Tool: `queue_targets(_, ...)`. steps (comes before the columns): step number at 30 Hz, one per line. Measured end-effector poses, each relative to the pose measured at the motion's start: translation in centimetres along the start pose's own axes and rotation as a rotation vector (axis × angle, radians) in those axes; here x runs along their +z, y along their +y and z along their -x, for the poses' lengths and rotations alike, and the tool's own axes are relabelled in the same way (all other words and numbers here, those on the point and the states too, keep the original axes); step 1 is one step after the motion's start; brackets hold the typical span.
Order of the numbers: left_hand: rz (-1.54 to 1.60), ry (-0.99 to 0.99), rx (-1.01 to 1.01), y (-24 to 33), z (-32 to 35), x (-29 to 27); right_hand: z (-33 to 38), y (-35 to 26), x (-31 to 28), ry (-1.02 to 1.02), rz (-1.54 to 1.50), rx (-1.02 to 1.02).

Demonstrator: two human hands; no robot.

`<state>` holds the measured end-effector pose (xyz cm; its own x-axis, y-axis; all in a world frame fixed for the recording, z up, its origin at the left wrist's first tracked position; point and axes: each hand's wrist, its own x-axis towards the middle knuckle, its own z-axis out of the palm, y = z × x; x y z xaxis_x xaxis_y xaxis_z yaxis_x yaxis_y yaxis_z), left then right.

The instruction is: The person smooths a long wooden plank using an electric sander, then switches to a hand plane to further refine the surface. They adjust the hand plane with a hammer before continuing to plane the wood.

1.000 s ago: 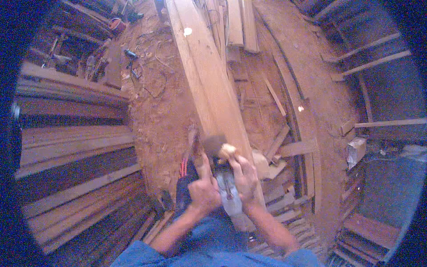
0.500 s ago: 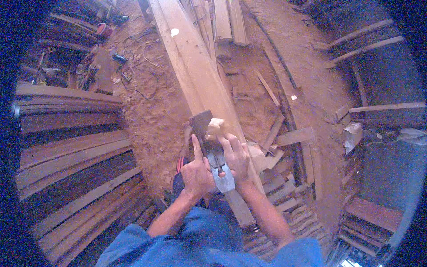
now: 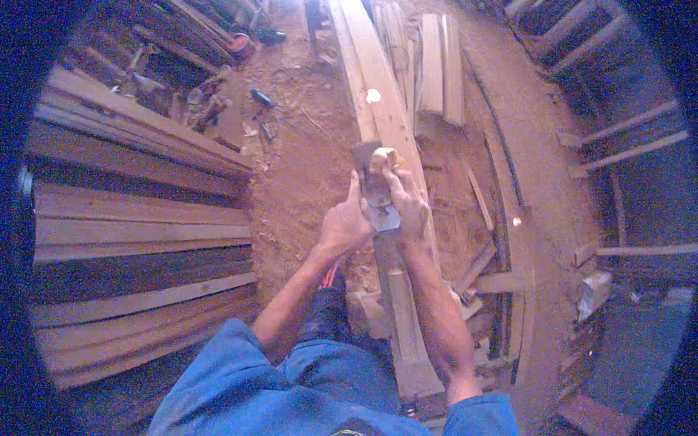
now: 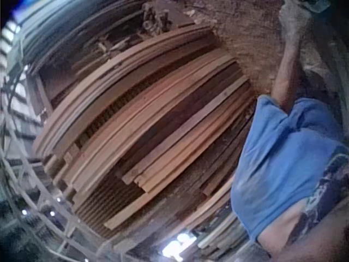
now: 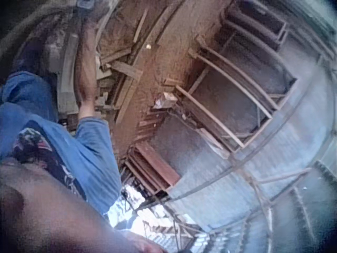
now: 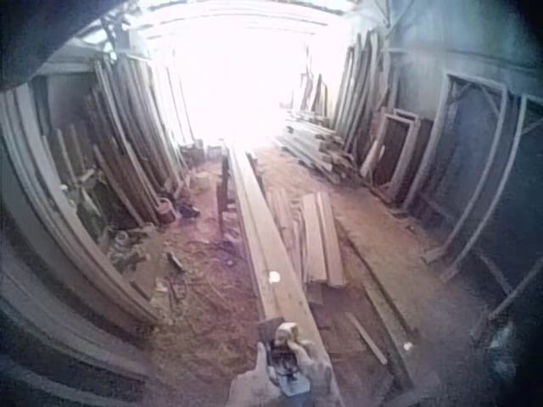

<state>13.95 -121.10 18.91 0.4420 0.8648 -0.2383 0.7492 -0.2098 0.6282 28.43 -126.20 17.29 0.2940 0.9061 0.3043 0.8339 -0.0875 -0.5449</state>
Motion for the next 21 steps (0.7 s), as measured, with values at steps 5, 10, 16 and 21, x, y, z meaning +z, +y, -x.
queue_targets(5,0.756,-0.28,0.321,-3.5,14.0,-0.5,11.2,-4.4,-5.2,-0.077,-0.018,-0.096)
queue_targets(10,1.359,-1.048,-0.677,-7.3,28.1,2.4,24.1,-8.5,-9.0,-0.175,0.052,-0.474)
queue_targets(16,1.425,-0.802,-0.743,-9.2,33.2,2.4,24.8,-13.7,-12.0,-0.664,-0.134,-0.411)
queue_targets(21,1.252,-0.697,-0.605,-12.0,27.7,-2.2,16.9,-16.1,-8.7,-0.809,-0.083,-0.375)
